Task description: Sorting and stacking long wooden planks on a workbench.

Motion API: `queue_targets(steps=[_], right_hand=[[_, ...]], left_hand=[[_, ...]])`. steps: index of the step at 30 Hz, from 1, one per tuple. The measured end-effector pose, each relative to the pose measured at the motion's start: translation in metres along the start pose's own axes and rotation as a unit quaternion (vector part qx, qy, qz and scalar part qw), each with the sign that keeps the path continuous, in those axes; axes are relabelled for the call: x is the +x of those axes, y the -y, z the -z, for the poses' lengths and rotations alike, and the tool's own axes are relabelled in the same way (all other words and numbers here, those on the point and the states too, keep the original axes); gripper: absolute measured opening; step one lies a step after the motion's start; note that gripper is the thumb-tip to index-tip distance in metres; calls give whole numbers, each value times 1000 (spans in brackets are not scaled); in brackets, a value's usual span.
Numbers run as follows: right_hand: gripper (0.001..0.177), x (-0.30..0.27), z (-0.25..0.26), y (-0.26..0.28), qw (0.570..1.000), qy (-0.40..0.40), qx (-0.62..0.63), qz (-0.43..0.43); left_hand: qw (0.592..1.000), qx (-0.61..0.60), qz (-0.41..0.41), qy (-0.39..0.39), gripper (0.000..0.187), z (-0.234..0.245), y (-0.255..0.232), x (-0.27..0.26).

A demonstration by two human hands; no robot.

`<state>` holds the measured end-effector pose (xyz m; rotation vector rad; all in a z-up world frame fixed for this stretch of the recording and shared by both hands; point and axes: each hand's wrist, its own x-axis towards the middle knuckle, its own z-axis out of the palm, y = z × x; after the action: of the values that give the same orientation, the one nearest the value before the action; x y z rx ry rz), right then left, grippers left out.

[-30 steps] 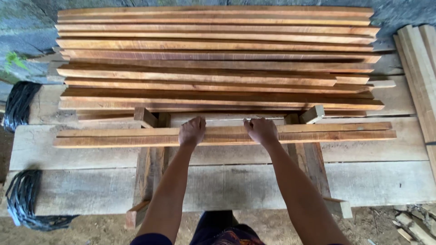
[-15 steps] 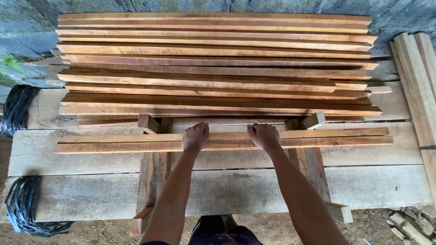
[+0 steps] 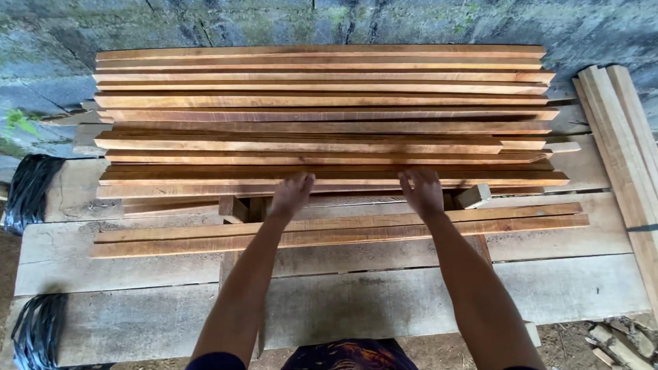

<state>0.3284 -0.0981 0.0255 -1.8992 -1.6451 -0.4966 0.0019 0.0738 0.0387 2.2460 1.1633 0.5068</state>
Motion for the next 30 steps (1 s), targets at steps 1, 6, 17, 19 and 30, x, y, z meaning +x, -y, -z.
queue_targets(steps=[1,6,17,19,30], right_hand=[[13,12,0,-6,1000,0,-2,-1],[10,80,-1,-35,998,19,-46,40],[22,173,-65,-89,994,79,-68,38],[24,180,-76,-99,994,87,-58,26],[40,183,-97,-129,988,134,-75,-2]], left_hand=[[1000,-1,-1,1,32,7,1,13],[992,24,-54,-114,17,23,29,88],[953,209,-135,-174,19,49,60,209],[941,252,-153,-165,25,43,64,219],[923,354,-71,-131,53,2,77,247]])
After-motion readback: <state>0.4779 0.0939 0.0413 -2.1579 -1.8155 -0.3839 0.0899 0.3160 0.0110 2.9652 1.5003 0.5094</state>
